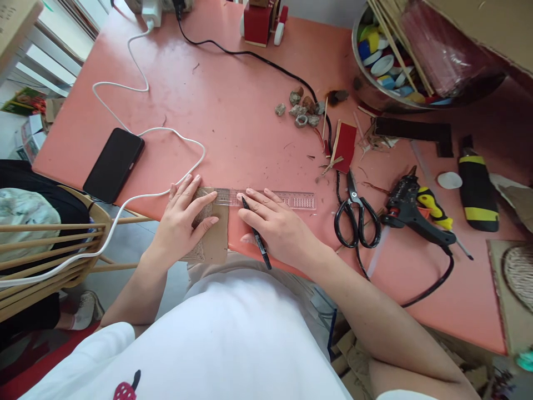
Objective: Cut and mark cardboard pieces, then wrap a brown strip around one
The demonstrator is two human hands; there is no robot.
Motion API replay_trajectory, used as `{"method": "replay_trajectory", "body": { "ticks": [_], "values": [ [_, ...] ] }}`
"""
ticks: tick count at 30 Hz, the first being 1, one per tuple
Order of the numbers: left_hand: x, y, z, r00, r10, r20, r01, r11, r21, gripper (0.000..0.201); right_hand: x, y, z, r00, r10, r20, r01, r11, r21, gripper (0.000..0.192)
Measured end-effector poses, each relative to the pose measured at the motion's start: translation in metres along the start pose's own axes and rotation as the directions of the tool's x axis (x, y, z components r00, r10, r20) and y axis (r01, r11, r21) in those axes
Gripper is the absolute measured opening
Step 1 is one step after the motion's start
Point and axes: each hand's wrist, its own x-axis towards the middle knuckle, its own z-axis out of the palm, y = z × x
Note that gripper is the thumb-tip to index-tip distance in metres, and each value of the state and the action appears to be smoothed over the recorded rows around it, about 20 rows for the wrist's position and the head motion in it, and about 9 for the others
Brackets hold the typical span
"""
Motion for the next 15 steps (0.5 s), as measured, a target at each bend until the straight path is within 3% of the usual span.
{"method": "replay_trajectory", "body": {
  "ticks": [15],
  "values": [
    [-0.0019,-0.0014,0.0015,0.994,0.084,-0.07,-0.082,0.996,0.024,0.04,-0.0009,0.0014,0.0003,0.998,0.017,0.053,-0.017,1.0,0.015,0.034]
  ]
}}
